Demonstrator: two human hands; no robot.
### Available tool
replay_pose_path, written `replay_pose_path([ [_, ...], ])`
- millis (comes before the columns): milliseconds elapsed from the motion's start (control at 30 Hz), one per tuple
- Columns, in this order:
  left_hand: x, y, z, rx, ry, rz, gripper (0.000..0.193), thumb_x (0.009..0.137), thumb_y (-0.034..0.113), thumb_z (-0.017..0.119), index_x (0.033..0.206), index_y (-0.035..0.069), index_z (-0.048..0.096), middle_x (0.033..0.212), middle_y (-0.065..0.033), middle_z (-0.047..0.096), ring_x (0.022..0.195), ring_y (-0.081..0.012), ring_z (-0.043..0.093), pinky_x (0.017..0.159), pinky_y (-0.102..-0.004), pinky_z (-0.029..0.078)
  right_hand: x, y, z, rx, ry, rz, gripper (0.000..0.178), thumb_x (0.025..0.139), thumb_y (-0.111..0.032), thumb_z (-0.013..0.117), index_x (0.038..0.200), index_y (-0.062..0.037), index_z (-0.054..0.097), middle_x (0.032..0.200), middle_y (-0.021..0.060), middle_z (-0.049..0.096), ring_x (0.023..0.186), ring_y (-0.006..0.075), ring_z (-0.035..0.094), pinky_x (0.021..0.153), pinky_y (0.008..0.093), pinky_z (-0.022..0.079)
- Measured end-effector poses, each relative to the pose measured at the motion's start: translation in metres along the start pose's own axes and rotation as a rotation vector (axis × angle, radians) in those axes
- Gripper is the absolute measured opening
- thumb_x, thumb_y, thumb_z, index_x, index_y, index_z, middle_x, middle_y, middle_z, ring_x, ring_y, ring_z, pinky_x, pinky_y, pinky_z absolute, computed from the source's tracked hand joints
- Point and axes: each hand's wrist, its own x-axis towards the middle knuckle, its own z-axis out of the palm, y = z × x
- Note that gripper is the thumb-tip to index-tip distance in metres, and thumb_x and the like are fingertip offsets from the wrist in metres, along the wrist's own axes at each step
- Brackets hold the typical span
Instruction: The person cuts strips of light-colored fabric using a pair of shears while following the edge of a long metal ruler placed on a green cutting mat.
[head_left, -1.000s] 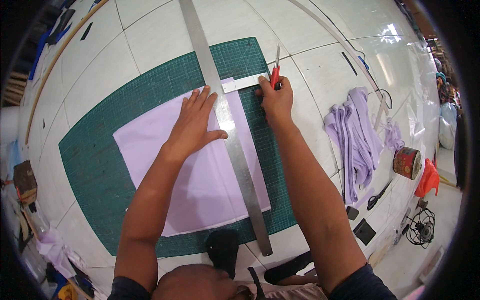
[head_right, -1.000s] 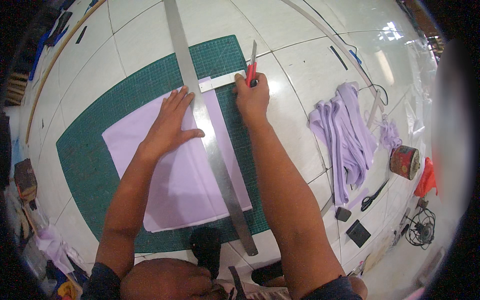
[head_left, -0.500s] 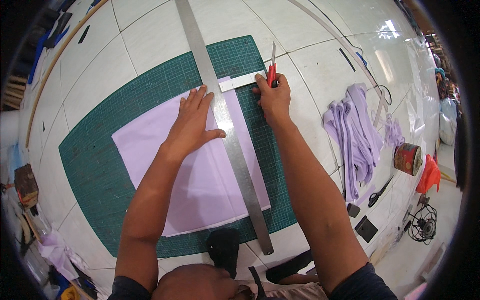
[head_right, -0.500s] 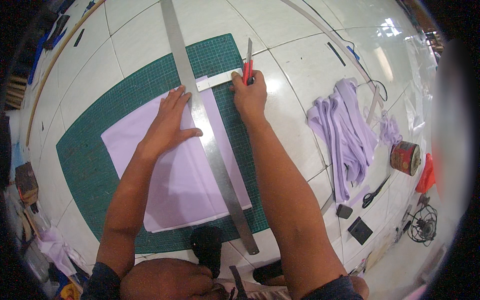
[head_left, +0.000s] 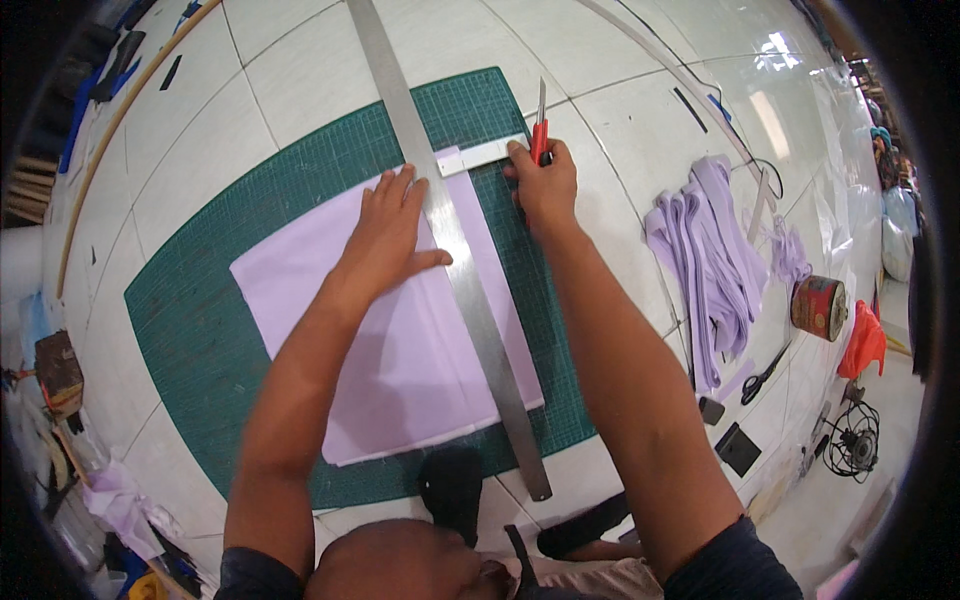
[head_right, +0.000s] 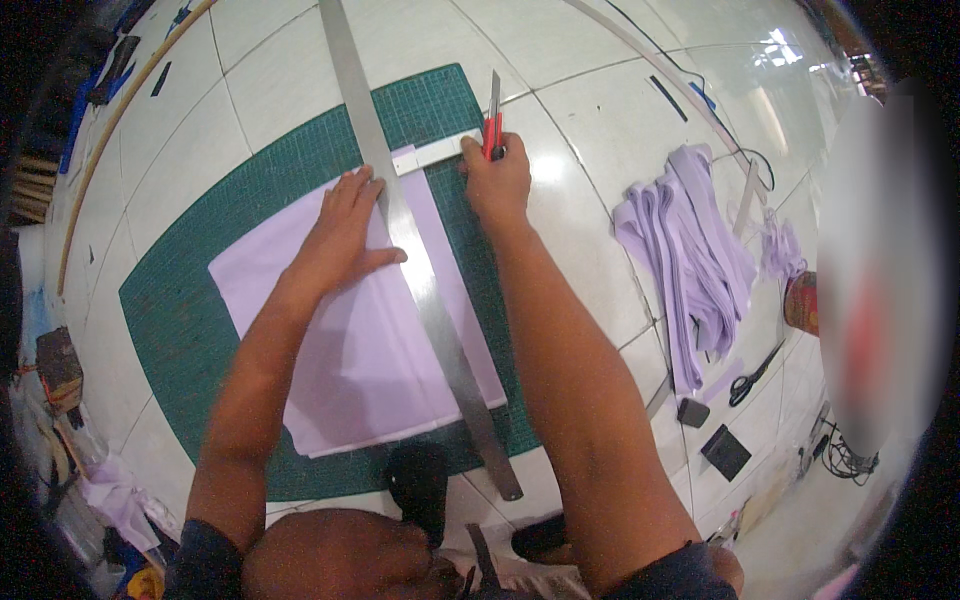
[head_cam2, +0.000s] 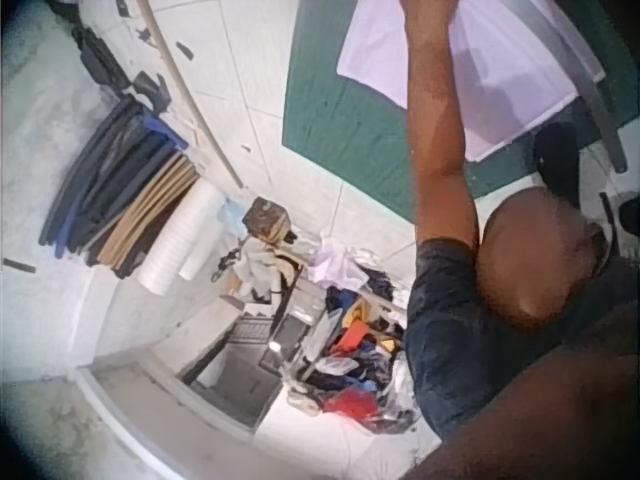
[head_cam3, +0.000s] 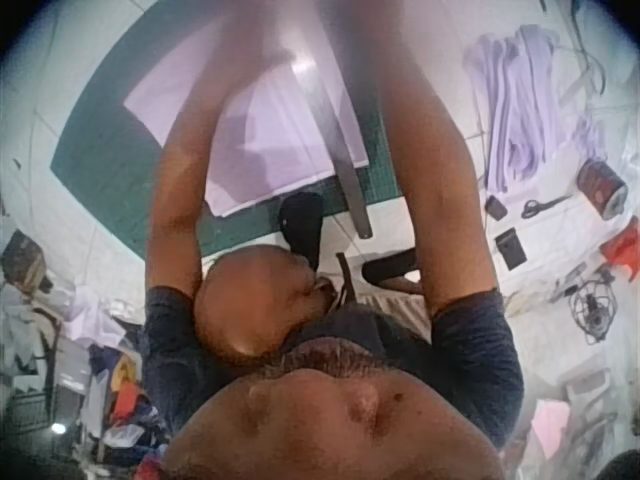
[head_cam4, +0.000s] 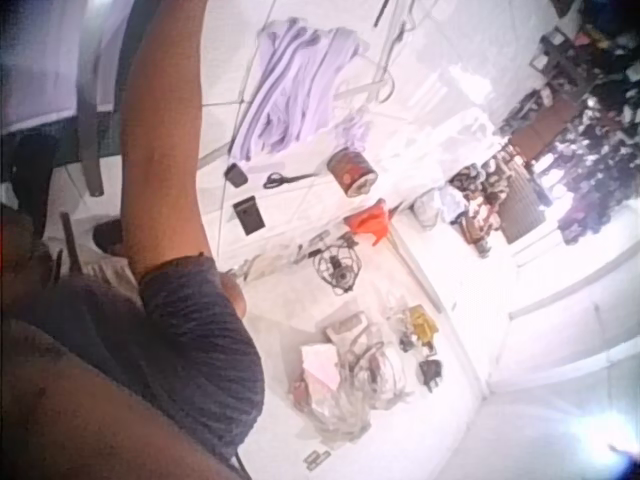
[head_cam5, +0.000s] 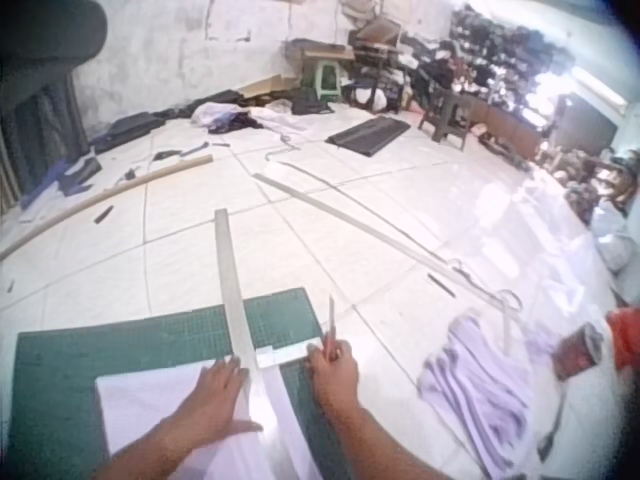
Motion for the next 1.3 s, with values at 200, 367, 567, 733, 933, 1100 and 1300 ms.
replay_pose_path([
  [200,0.006,0.001,0.002,0.153,-0.062,-0.016,0.102,0.07,0.04,0.088,0.147,-0.002,0.036,0.157,-0.0274,0.029,0.146,-0.0438,0.029,0.121,-0.0514,0.026,-0.052,0.002,-0.045,0.157,-0.042,0.077,0.036,0.09,-0.023,0.073,0.111,0.0014,0.057,0.083,0.0091,0.067,0.063,0.0143,0.063,0.049,0.0277,0.046],
  [367,0.004,0.018,0.003,0.267,-0.023,-0.016,0.096,0.073,0.039,0.085,0.148,-0.002,0.04,0.159,-0.0217,0.03,0.146,-0.0391,0.032,0.12,-0.0444,0.029,-0.166,0.051,-0.14,0.033,-0.001,0.219,0.035,0.091,-0.022,0.074,0.112,0.0004,0.057,0.089,0.0069,0.066,0.065,0.0122,0.064,0.05,0.0236,0.045],
  [567,0.005,0.004,0.003,0.192,-0.079,0.003,0.1,0.076,0.042,0.083,0.148,-0.007,0.035,0.158,-0.0241,0.03,0.147,-0.0357,0.031,0.119,-0.0408,0.032,-0.235,0.084,-0.183,0.031,0.03,0.335,0.032,0.093,-0.021,0.073,0.113,-0.0018,0.057,0.088,0.0038,0.062,0.069,0.0117,0.065,0.05,0.023,0.045],
  [733,0.006,0.023,0.0,0.141,-0.174,-0.041,0.134,0.057,0.058,0.089,0.15,-0.013,0.024,0.159,-0.0303,0.022,0.15,-0.0395,0.021,0.122,-0.0412,0.028,-0.243,0.099,-0.192,0.102,0.065,0.238,0.031,0.093,-0.019,0.072,0.114,-0.0014,0.057,0.089,0.0042,0.062,0.07,0.0122,0.065,0.055,0.0245,0.047],
  [933,0.004,0.02,0.007,0.244,-0.186,-0.036,0.149,0.047,0.062,0.092,0.151,-0.014,0.017,0.159,-0.0321,0.018,0.151,-0.0423,0.015,0.123,-0.0427,0.023,-0.244,0.097,-0.189,0.105,0.05,0.245,0.033,0.093,-0.02,0.072,0.115,-0.0022,0.055,0.091,0.0053,0.064,0.074,0.0114,0.066,0.049,0.0229,0.045],
  [1100,0.004,0.019,0.01,0.22,-0.168,-0.016,0.148,0.048,0.059,0.091,0.151,-0.015,0.016,0.159,-0.0339,0.016,0.151,-0.0426,0.015,0.124,-0.0432,0.021,-0.245,0.098,-0.191,0.052,0.052,0.242,0.034,0.093,-0.021,0.072,0.116,-0.0022,0.055,0.091,0.0053,0.064,0.076,0.0119,0.067,0.051,0.0225,0.045],
  [1300,0.001,0.009,0.015,0.181,-0.103,0.011,0.147,0.047,0.057,0.094,0.151,-0.013,0.018,0.159,-0.0318,0.017,0.151,-0.041,0.015,0.124,-0.0421,0.021,-0.246,0.097,-0.188,0.078,0.078,0.238,0.034,0.091,-0.023,0.074,0.113,-0.0032,0.058,0.082,0.0034,0.064,0.069,0.0108,0.064,0.05,0.0245,0.047],
])
